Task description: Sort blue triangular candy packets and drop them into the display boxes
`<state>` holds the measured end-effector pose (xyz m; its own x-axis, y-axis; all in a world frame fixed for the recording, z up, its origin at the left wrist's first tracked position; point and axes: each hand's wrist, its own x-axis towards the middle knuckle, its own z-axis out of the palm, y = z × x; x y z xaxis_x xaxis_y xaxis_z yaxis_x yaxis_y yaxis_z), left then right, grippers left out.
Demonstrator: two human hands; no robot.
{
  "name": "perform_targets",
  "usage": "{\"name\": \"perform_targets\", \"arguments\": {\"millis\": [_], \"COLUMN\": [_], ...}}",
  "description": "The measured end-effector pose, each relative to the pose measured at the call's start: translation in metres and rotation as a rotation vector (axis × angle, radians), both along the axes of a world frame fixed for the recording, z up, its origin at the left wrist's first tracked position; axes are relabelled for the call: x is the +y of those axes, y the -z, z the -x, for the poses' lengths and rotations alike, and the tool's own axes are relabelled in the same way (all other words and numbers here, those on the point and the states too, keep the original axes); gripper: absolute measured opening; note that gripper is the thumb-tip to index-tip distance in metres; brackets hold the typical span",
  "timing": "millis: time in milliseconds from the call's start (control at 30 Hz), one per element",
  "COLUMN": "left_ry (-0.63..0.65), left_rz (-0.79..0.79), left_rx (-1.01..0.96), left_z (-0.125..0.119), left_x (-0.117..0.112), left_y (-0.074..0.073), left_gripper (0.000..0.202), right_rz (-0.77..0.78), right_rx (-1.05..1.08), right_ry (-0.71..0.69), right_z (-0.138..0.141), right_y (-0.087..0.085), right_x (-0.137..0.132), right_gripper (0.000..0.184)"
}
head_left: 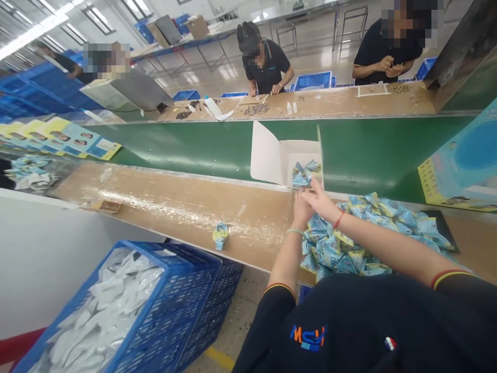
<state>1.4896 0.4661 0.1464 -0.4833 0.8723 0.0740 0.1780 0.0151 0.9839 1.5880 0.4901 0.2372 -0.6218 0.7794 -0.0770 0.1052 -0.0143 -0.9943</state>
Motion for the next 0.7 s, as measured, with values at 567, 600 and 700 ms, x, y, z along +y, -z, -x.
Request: {"name": "perform_targets", "arguments": {"millis": [567,600,700], "left_ry": [0.129,0.197,0.389], "left_rz": [0.177,0.183,0.246], "left_rx": [0.541,0.503,0.387], "left_z": [0.013,0.000,-0.040], "left_x": [0.027,0.024,0.011], "left_y": [-0.033,-0.033,-0.029], "left_gripper": [0.045,0.044,0.045], "right_rz": [-0.580,-0.616,-0.777], "right_rx": [-0.770,-0.765,-0.786], "right_ry": [0.067,-0.023,-0.244], "right_z": [-0.261,-0.254,-0.223], "right_y": [0.036,0.037,0.042], "right_x": [0.011,0.009,0.005], "right_gripper": [0.049,0.063,0.099]}}
